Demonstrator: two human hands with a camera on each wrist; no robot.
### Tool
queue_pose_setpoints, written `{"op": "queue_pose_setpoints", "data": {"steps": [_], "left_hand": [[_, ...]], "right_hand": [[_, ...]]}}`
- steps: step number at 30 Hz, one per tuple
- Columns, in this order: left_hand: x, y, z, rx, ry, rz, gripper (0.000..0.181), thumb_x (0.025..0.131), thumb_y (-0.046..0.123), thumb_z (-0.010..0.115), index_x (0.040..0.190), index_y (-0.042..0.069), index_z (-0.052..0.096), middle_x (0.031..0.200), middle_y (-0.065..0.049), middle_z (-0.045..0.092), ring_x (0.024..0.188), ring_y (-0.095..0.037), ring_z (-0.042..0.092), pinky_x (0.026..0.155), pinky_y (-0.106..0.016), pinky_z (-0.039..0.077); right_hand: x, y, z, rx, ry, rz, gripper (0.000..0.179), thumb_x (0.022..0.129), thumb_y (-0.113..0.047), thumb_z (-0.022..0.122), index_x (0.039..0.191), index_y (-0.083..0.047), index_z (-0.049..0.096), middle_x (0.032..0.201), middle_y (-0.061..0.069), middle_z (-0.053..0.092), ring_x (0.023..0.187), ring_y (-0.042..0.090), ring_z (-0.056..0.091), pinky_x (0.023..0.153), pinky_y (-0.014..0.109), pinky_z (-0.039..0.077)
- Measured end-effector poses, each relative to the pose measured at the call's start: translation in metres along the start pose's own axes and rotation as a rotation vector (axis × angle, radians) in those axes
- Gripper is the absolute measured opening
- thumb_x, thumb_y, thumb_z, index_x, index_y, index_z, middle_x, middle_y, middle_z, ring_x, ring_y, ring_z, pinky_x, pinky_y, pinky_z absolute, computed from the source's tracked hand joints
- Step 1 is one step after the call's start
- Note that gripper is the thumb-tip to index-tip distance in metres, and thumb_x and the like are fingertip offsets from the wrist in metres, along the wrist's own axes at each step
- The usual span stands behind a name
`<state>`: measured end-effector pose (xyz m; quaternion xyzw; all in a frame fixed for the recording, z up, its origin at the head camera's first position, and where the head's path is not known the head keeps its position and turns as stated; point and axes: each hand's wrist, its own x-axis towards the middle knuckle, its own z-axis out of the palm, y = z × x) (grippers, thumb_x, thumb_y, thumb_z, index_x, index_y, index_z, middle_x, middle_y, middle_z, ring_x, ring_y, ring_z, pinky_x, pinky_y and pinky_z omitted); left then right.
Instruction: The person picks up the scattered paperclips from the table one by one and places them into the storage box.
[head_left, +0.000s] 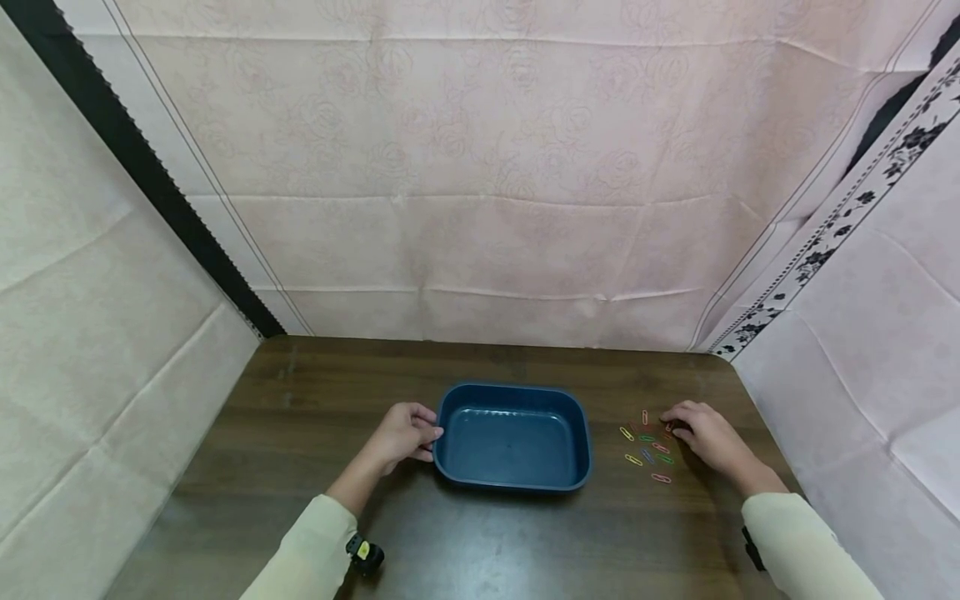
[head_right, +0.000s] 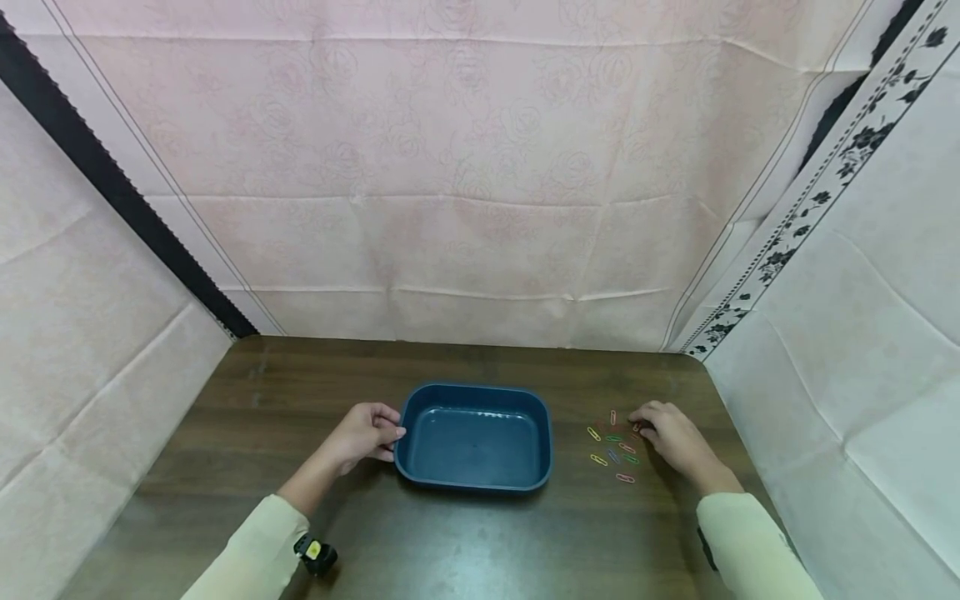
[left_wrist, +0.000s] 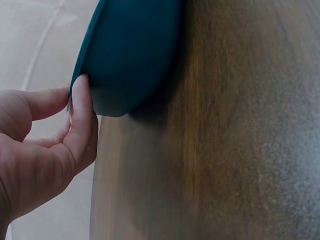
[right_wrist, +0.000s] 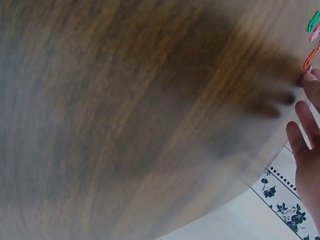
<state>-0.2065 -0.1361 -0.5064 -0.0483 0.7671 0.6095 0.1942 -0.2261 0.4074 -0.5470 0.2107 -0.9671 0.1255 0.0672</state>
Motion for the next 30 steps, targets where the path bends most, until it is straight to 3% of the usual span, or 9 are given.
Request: {"op": "queue_pose_setpoints", "data": {"steps": [11, 21, 30], "left_hand": [[0.0004, 0.0009, 0.0, 0.012, 0.013, -0.008, 0.024, 0.099, 0.004, 0.066, 0.121, -0.006, 0.059, 0.097, -0.02, 0.065, 0.078, -0.024, 0.065, 0.067, -0.034, 0.066], [0.0011, 0.0008, 0.0018, 0.012, 0.009, -0.002, 0.024, 0.099, 0.003, 0.066, 0.121, -0.006, 0.06, 0.097, -0.021, 0.065, 0.078, -0.024, 0.065, 0.067, -0.034, 0.066], [-0.0005, 0.0013, 0.0004, 0.008, -0.002, 0.006, 0.025, 0.099, 0.002, 0.067, 0.121, -0.007, 0.059, 0.097, -0.02, 0.065, 0.077, -0.023, 0.064, 0.066, -0.035, 0.066]], "right_hand": [[0.0022, 0.0041, 0.0029, 0.021, 0.043, -0.003, 0.018, 0.085, 0.004, 0.078, 0.095, -0.011, 0.072, 0.097, 0.002, 0.07, 0.095, 0.028, 0.066, 0.084, 0.051, 0.056], [0.0035, 0.0046, 0.0028, 0.049, 0.024, 0.053, 0.02, 0.085, 0.003, 0.079, 0.089, -0.013, 0.068, 0.09, -0.001, 0.064, 0.083, 0.018, 0.064, 0.072, 0.038, 0.057], [0.0056, 0.0052, 0.0047, 0.066, 0.004, 0.096, 0.018, 0.086, 0.002, 0.078, 0.085, -0.012, 0.066, 0.084, -0.001, 0.061, 0.077, 0.014, 0.059, 0.067, 0.034, 0.054]]}}
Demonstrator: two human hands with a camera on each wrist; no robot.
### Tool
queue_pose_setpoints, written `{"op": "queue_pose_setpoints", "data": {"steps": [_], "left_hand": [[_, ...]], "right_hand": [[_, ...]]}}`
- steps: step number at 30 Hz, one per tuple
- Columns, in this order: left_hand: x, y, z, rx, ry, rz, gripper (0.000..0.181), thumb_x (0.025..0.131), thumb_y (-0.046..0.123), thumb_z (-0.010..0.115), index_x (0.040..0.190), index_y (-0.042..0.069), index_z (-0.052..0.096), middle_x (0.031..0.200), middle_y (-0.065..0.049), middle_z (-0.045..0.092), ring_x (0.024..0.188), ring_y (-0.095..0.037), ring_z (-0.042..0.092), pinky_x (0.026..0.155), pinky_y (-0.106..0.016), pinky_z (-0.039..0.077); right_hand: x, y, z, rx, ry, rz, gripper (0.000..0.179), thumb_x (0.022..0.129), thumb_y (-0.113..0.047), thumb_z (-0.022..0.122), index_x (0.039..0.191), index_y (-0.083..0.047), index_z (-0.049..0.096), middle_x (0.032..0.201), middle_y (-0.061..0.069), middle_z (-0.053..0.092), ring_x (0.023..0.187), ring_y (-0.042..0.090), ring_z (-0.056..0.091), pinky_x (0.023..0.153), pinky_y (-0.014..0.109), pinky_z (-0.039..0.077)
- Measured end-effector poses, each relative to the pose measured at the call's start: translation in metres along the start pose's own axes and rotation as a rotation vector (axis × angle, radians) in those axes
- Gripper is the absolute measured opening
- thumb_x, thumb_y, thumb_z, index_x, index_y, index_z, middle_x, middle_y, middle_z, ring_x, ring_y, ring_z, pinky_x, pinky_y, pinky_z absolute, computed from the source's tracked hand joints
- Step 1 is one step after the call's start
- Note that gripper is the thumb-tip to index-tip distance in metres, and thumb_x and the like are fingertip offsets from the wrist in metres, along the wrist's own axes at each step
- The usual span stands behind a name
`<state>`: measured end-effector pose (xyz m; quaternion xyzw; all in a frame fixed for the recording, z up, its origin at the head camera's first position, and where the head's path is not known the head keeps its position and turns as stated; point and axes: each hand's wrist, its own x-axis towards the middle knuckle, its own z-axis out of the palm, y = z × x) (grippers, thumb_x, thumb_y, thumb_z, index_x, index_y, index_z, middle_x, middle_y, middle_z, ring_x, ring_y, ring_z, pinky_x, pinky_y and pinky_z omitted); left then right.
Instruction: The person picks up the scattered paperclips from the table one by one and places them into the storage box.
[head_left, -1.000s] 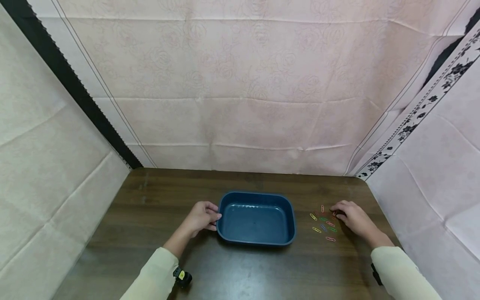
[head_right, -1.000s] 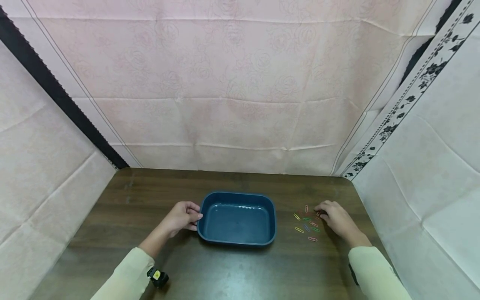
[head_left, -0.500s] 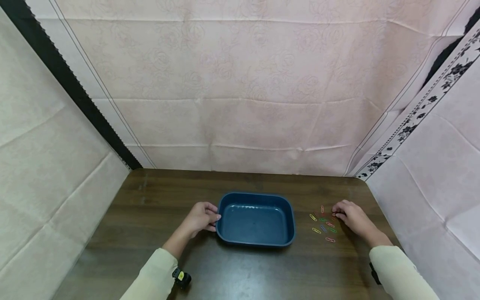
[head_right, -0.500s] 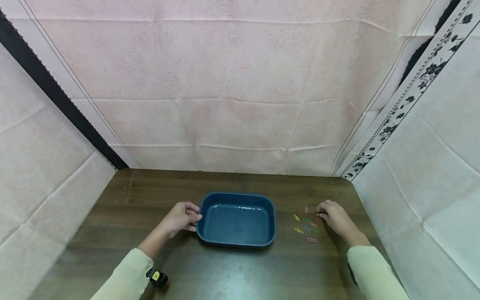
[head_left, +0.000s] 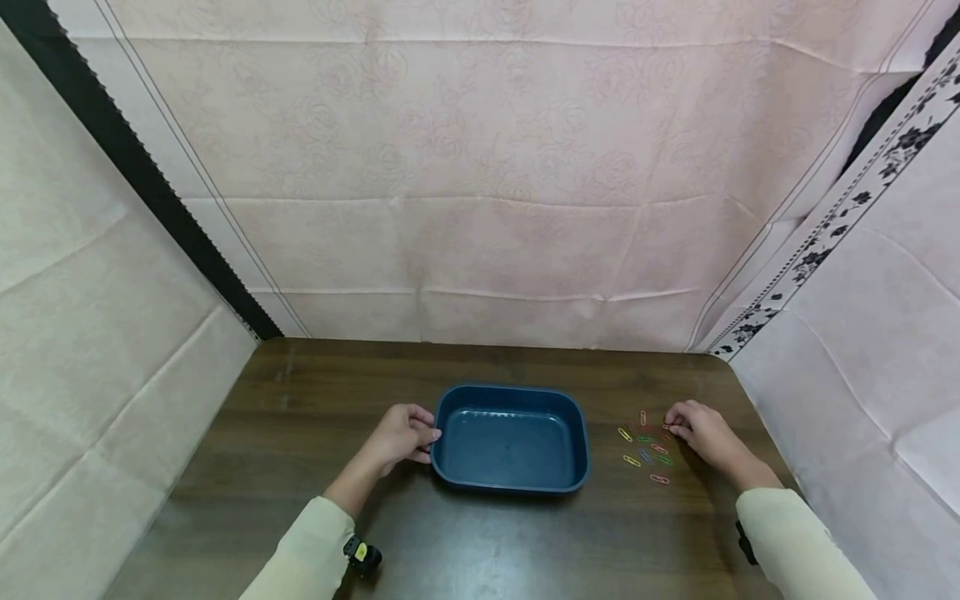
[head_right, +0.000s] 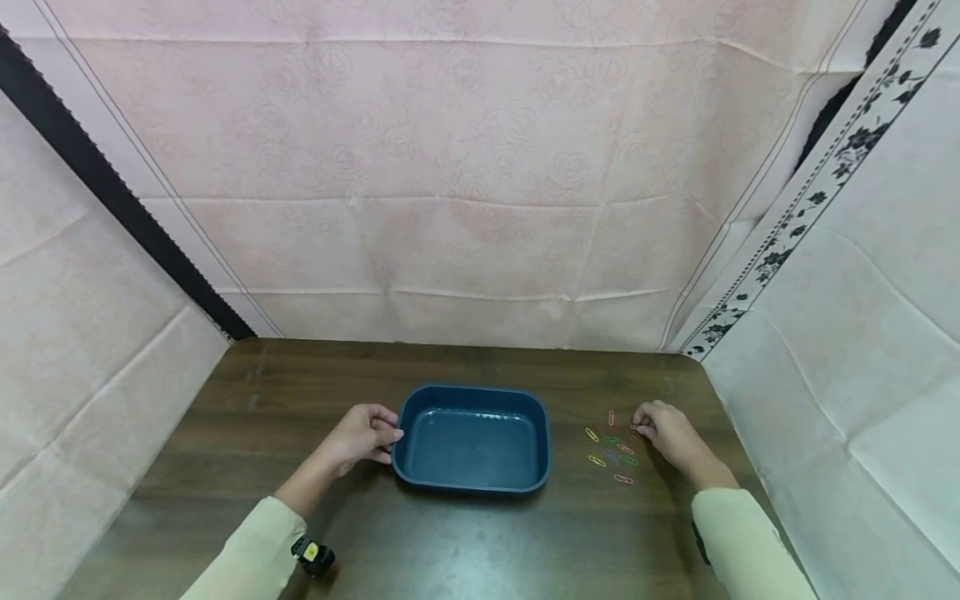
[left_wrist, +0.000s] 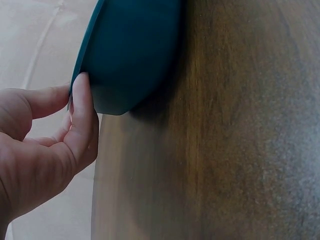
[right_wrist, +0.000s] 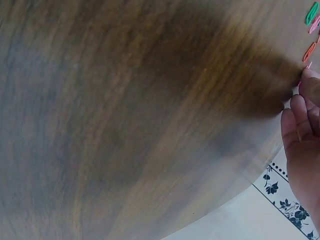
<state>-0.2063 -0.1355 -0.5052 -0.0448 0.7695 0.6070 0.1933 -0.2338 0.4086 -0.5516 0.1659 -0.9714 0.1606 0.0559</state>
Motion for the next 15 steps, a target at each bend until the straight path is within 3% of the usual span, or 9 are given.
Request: {"op": "queue_pose_setpoints", "data": {"steps": [15], "left_hand": [[0.0015, -0.0012, -0.0004, -0.003, 0.0, -0.002, 0.024, 0.099, 0.003, 0.066, 0.12, -0.007, 0.06, 0.095, -0.019, 0.065, 0.078, -0.024, 0.064, 0.067, -0.035, 0.066]], "right_hand": [[0.003, -0.0032, -0.0034, 0.048, -0.08, 0.11, 0.015, 0.09, 0.001, 0.074, 0.086, -0.009, 0.064, 0.082, 0.003, 0.062, 0.077, 0.015, 0.058, 0.067, 0.033, 0.052]]}}
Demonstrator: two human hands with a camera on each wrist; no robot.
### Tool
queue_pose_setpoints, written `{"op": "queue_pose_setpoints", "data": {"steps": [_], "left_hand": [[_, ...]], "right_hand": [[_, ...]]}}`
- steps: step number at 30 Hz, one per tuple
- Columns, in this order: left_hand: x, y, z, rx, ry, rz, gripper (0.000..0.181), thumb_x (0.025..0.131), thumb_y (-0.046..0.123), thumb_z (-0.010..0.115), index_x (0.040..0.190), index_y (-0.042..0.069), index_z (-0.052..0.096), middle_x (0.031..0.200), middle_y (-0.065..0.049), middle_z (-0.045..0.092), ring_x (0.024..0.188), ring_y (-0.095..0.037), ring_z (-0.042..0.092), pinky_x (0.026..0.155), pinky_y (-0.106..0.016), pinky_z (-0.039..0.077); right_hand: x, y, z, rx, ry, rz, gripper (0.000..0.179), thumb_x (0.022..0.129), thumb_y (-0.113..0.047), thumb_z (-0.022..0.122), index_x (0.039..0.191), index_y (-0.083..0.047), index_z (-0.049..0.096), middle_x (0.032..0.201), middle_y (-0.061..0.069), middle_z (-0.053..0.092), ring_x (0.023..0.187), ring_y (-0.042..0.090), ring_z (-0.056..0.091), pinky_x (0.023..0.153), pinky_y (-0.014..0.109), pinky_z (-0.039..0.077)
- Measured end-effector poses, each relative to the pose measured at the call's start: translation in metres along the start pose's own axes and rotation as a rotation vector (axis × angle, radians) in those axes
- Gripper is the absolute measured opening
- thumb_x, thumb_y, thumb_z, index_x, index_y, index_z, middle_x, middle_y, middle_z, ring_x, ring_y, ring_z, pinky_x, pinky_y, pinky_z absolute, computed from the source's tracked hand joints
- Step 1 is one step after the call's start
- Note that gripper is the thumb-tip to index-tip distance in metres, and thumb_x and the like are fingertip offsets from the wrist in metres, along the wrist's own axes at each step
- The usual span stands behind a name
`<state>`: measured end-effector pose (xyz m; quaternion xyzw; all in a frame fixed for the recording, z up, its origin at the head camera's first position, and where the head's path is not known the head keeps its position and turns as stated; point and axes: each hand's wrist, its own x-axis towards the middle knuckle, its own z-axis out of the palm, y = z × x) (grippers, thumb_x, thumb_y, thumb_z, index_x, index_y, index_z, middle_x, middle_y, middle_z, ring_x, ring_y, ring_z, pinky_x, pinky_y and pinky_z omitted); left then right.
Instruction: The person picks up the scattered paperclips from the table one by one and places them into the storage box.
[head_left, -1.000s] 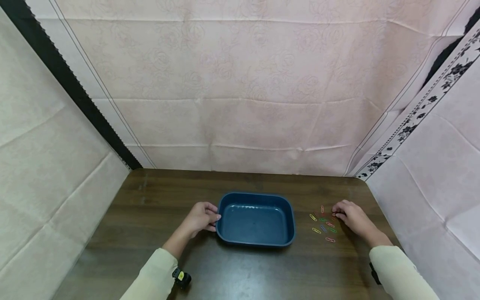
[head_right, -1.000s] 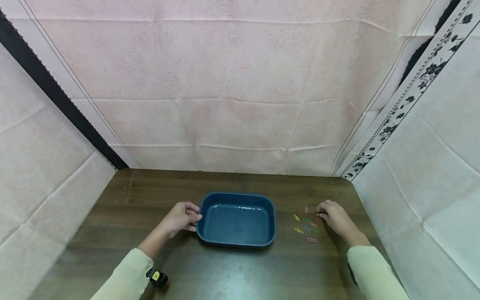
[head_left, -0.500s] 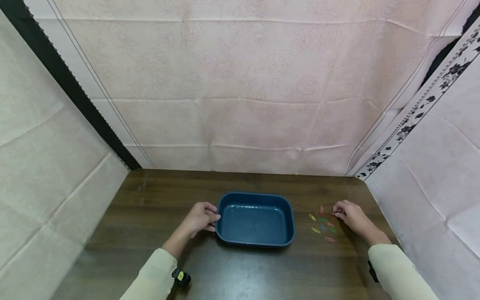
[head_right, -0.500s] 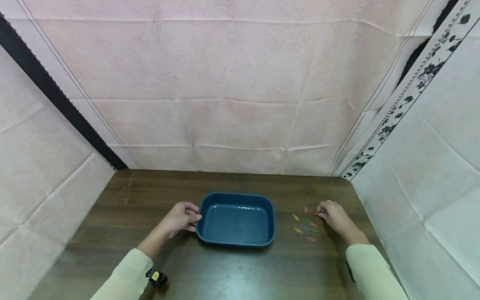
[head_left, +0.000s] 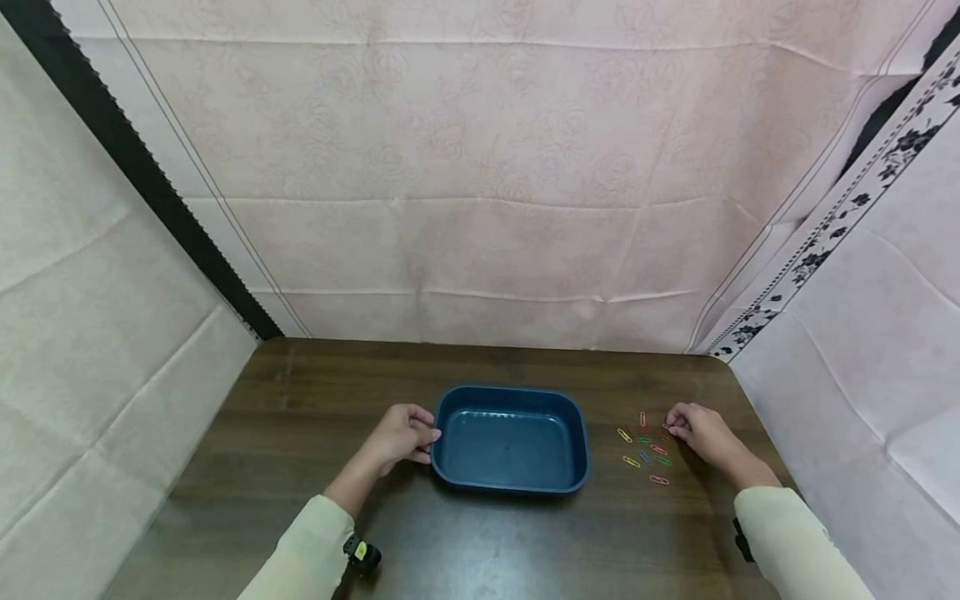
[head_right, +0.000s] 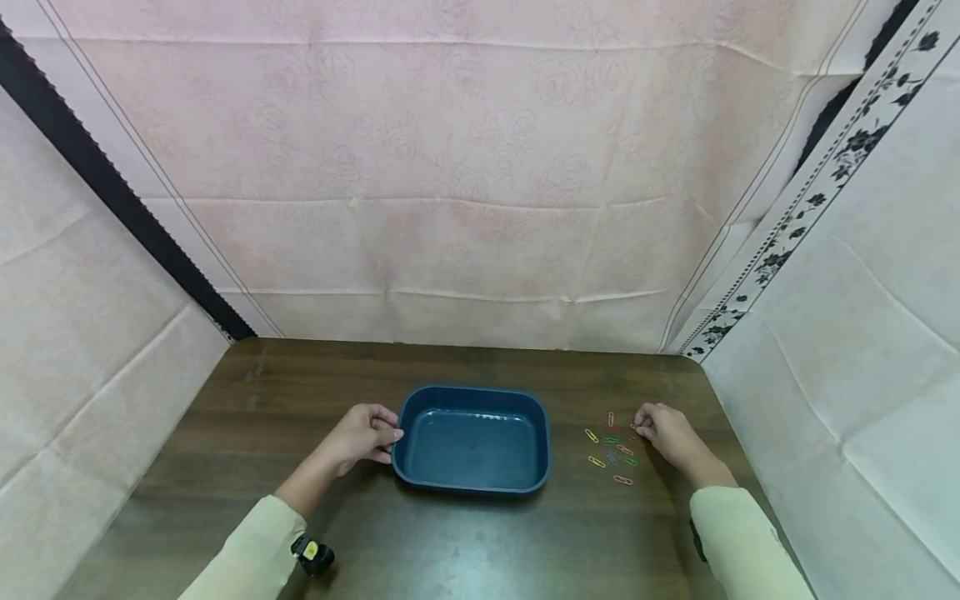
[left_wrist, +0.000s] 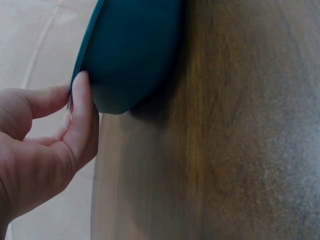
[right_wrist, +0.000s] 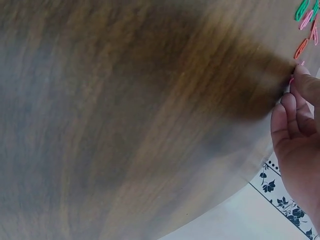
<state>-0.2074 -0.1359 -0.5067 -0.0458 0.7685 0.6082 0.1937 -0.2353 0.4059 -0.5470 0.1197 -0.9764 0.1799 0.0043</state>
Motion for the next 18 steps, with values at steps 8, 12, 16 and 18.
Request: {"op": "queue_pose_setpoints", "data": {"steps": [8, 12, 16, 18], "left_hand": [[0.0013, 0.0, -0.0007, -0.003, -0.001, 0.003, 0.023, 0.1, 0.004, 0.066, 0.12, -0.006, 0.06, 0.094, -0.018, 0.064, 0.077, -0.024, 0.064, 0.067, -0.035, 0.066], [0.001, 0.0, -0.0009, -0.009, -0.007, 0.001, 0.025, 0.1, 0.004, 0.066, 0.122, -0.007, 0.059, 0.094, -0.018, 0.064, 0.077, -0.023, 0.064, 0.067, -0.035, 0.066], [0.0006, -0.0008, -0.0006, -0.01, -0.01, 0.003, 0.026, 0.099, 0.004, 0.066, 0.122, -0.007, 0.059, 0.094, -0.018, 0.065, 0.077, -0.023, 0.064, 0.067, -0.035, 0.066], [0.0003, -0.0011, -0.0006, -0.009, -0.01, 0.003, 0.025, 0.099, 0.004, 0.066, 0.121, -0.007, 0.06, 0.094, -0.018, 0.065, 0.077, -0.023, 0.064, 0.067, -0.035, 0.066]], "right_hand": [[0.0014, -0.0001, -0.002, 0.013, -0.02, 0.026, 0.017, 0.091, 0.0, 0.073, 0.084, -0.009, 0.06, 0.083, 0.003, 0.058, 0.076, 0.015, 0.054, 0.066, 0.031, 0.048], [0.0008, -0.0018, -0.0031, 0.018, -0.02, 0.026, 0.019, 0.091, 0.0, 0.073, 0.083, -0.01, 0.059, 0.082, 0.004, 0.057, 0.075, 0.016, 0.053, 0.065, 0.032, 0.047], [0.0003, -0.0014, -0.0029, 0.019, -0.027, 0.031, 0.017, 0.092, 0.0, 0.072, 0.085, -0.01, 0.06, 0.082, 0.003, 0.058, 0.076, 0.015, 0.054, 0.066, 0.032, 0.048], [-0.0002, -0.0003, -0.002, 0.019, -0.031, 0.035, 0.016, 0.092, 0.0, 0.072, 0.085, -0.01, 0.062, 0.083, 0.002, 0.058, 0.076, 0.015, 0.054, 0.066, 0.031, 0.048]]}}
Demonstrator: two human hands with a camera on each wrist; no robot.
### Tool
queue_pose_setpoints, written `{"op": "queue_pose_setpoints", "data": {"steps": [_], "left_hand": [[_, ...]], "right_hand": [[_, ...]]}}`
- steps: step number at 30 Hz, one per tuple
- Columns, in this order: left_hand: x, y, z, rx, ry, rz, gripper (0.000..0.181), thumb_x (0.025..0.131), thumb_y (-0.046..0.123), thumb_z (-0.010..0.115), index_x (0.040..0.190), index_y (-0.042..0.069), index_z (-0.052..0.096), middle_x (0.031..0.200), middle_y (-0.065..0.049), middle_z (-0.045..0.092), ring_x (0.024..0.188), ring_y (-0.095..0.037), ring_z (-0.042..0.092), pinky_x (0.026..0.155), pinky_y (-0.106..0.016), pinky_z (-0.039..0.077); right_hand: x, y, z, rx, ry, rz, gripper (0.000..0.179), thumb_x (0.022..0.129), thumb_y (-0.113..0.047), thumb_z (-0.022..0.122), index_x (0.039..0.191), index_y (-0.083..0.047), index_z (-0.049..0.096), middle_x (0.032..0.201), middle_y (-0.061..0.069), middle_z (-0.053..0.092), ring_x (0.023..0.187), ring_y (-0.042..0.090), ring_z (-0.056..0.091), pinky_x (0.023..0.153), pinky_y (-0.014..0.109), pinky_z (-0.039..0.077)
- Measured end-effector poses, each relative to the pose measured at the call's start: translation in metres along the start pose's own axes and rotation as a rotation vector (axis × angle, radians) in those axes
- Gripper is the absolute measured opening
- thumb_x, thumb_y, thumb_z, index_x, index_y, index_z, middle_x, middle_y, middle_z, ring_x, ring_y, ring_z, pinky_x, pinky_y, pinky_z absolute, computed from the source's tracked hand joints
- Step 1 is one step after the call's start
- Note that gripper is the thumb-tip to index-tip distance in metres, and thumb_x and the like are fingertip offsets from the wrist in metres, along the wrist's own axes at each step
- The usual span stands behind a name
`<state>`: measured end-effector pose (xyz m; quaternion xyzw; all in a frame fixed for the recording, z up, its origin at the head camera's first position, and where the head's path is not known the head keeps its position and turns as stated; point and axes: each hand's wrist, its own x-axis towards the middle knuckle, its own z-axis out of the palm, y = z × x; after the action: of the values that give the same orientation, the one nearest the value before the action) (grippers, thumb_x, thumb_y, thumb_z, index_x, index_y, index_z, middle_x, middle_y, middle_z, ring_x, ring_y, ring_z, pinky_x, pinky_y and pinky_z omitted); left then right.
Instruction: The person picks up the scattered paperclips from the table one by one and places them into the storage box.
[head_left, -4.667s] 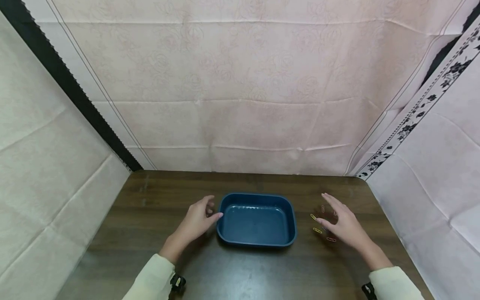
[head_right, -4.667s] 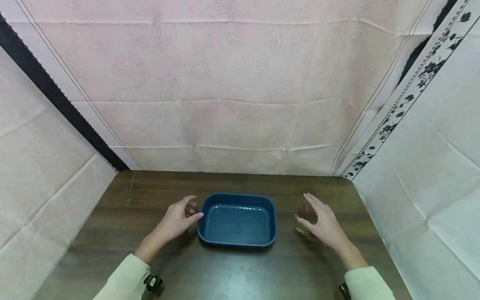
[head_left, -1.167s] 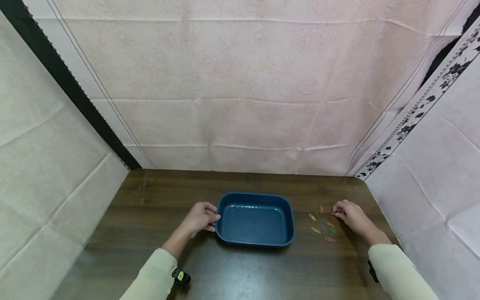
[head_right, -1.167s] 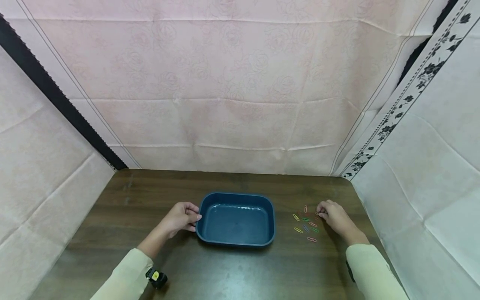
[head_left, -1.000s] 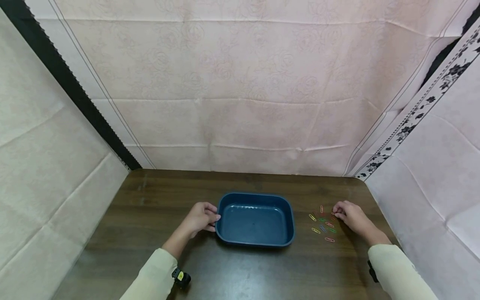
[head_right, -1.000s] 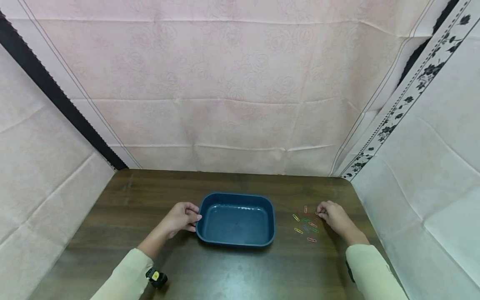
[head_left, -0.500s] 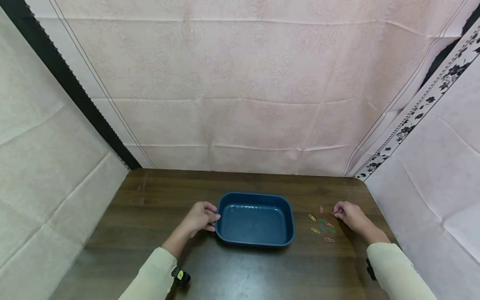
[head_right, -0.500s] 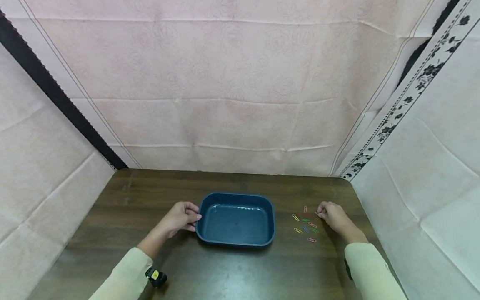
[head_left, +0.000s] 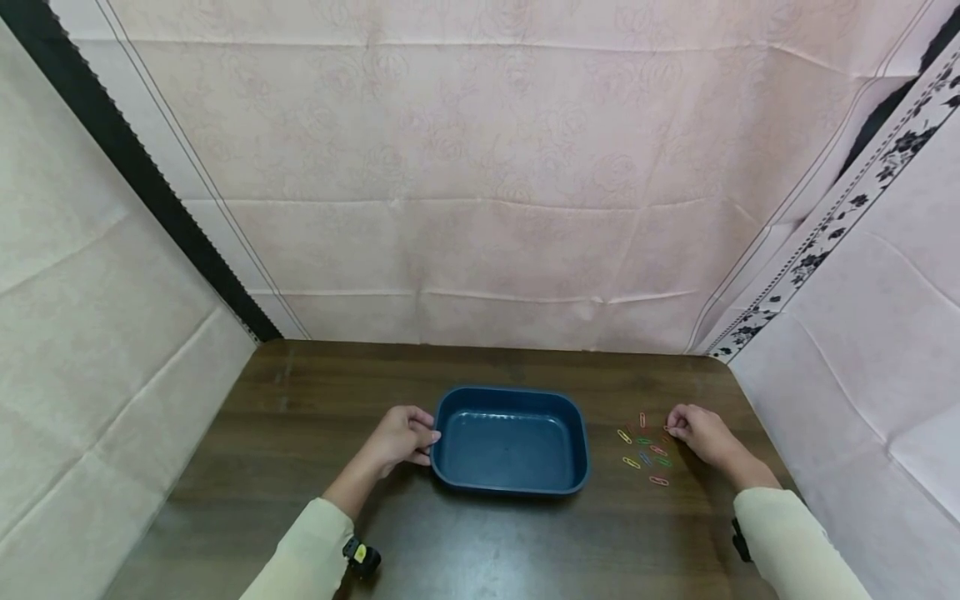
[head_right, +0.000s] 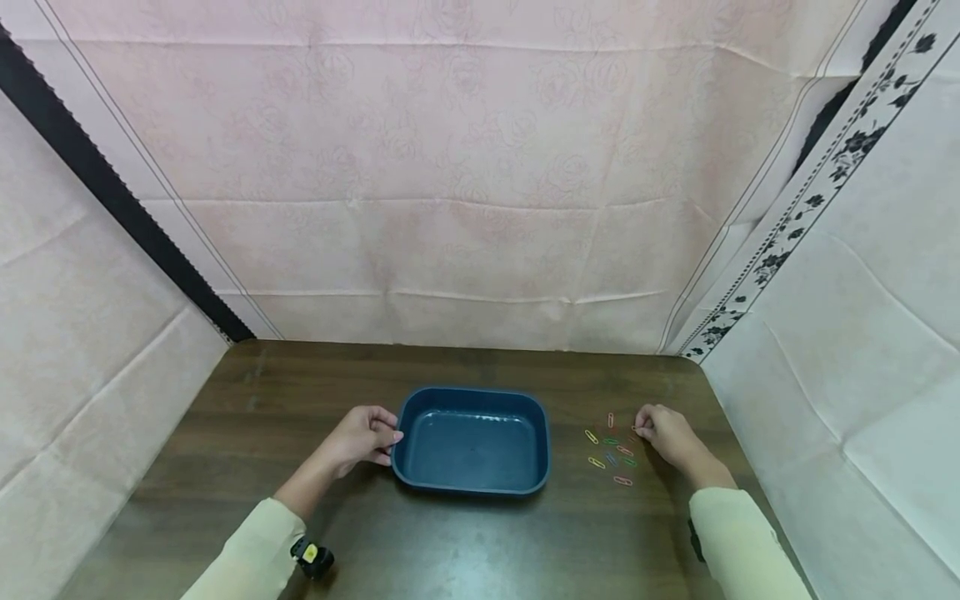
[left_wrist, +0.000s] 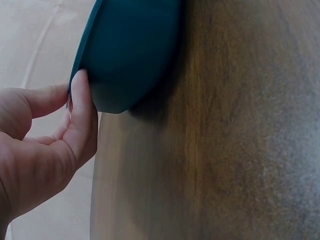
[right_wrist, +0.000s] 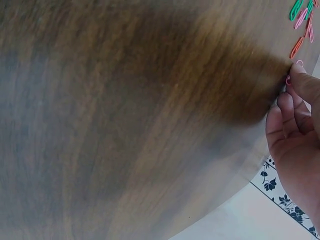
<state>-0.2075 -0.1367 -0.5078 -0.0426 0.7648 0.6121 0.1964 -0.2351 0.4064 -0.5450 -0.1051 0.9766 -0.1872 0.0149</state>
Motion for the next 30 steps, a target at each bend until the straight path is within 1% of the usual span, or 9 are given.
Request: {"op": "queue_pose_setpoints", "data": {"steps": [9, 16, 22, 30], "left_hand": [[-0.002, 0.0, -0.001, -0.002, -0.001, -0.006, 0.024, 0.1, 0.004, 0.066, 0.12, -0.006, 0.06, 0.098, -0.022, 0.065, 0.081, -0.028, 0.066, 0.068, -0.036, 0.066], [-0.001, -0.001, -0.001, -0.003, -0.005, -0.011, 0.025, 0.099, 0.003, 0.066, 0.121, -0.008, 0.059, 0.096, -0.021, 0.065, 0.075, -0.023, 0.064, 0.066, -0.034, 0.066], [0.0, -0.001, 0.0, 0.004, -0.004, -0.007, 0.026, 0.1, 0.004, 0.066, 0.122, -0.008, 0.059, 0.098, -0.024, 0.065, 0.077, -0.025, 0.065, 0.067, -0.035, 0.066], [-0.001, -0.001, 0.0, 0.01, 0.002, 0.003, 0.026, 0.1, 0.004, 0.066, 0.122, -0.008, 0.059, 0.098, -0.024, 0.065, 0.075, -0.022, 0.065, 0.066, -0.035, 0.066]], "right_hand": [[-0.002, 0.002, 0.003, 0.005, 0.038, -0.022, 0.019, 0.091, -0.001, 0.073, 0.082, -0.013, 0.063, 0.081, 0.0, 0.058, 0.075, 0.012, 0.053, 0.065, 0.028, 0.047], [-0.006, 0.002, 0.004, -0.009, 0.071, -0.039, 0.017, 0.091, -0.003, 0.075, 0.083, -0.014, 0.064, 0.081, -0.002, 0.058, 0.075, 0.01, 0.052, 0.065, 0.028, 0.047], [-0.011, 0.002, 0.005, -0.006, 0.104, -0.045, 0.016, 0.091, -0.006, 0.076, 0.084, -0.015, 0.065, 0.081, -0.003, 0.058, 0.074, 0.008, 0.051, 0.065, 0.028, 0.046], [-0.014, -0.001, 0.004, 0.028, 0.128, -0.005, 0.012, 0.093, -0.01, 0.075, 0.086, -0.016, 0.067, 0.08, -0.003, 0.059, 0.071, 0.006, 0.05, 0.063, 0.026, 0.046]]}}
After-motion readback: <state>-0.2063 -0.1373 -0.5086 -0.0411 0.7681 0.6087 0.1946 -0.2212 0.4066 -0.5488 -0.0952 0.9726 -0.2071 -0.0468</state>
